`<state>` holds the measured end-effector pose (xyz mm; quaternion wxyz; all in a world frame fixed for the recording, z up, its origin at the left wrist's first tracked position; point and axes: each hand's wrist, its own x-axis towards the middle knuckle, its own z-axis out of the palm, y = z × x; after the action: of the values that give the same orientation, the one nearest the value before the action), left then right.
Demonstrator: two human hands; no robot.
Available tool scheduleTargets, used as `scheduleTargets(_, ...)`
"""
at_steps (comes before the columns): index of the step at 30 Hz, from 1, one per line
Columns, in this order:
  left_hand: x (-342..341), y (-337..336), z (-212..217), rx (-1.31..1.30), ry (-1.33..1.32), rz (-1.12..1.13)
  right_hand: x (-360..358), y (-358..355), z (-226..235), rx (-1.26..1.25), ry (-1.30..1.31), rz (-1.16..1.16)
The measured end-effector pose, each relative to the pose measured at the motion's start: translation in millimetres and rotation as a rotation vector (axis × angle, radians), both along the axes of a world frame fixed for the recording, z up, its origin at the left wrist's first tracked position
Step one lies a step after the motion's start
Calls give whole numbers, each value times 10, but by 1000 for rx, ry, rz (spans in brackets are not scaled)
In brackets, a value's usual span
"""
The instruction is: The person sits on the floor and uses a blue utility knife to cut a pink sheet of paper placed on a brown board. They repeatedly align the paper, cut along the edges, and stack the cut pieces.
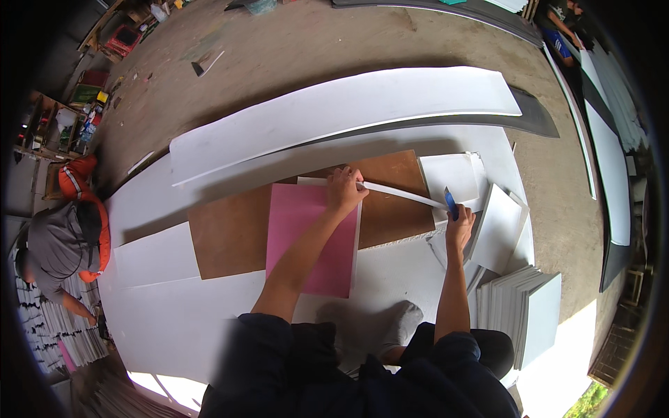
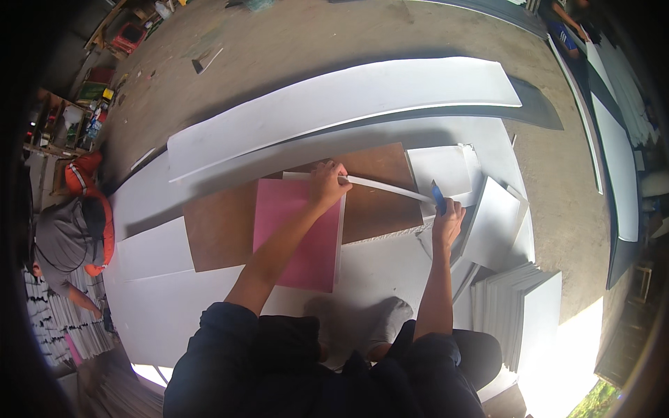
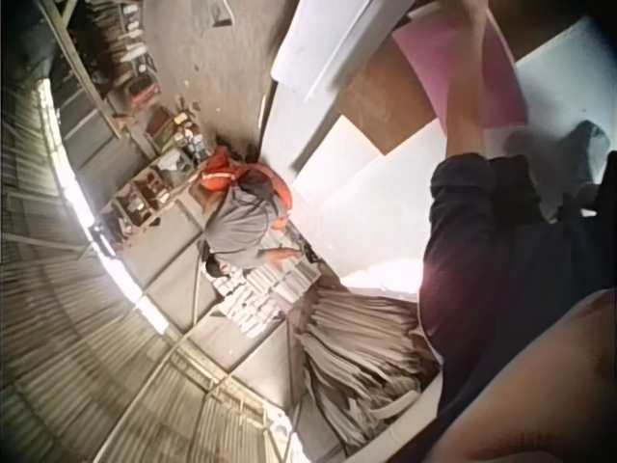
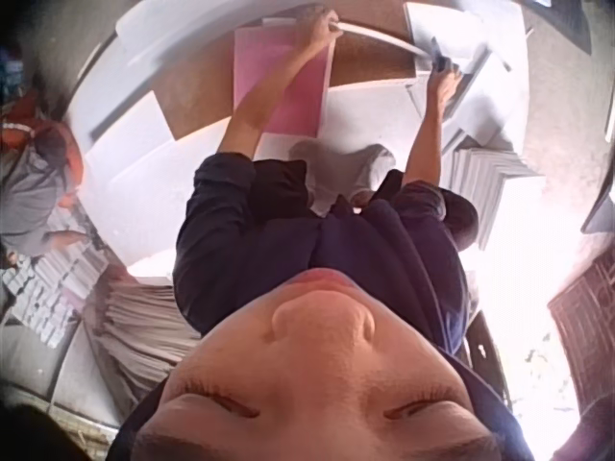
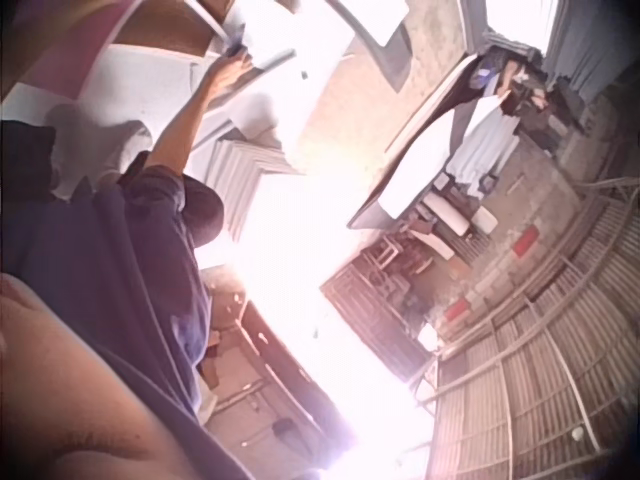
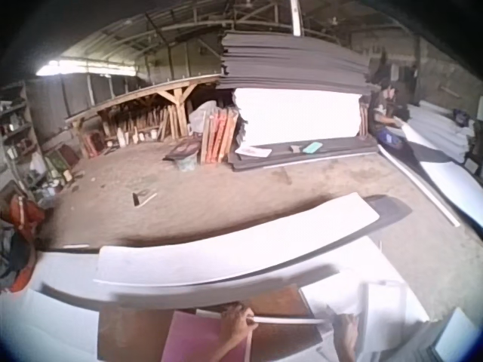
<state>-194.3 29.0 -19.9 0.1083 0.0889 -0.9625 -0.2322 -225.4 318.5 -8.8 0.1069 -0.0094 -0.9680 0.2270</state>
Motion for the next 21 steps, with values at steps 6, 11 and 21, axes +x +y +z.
scheduleTargets(6,117,-117,-136,94,176,-64,-18,-251,31,-64,68,-33)
scheduleTargets(11,108,-337,-207,257,193,-135,440,-1052,-19,-168,-273,235)
scheduleTargets(21,156,-168,110,-51,-126,18,260,-1713,-83,-313,-234,322)
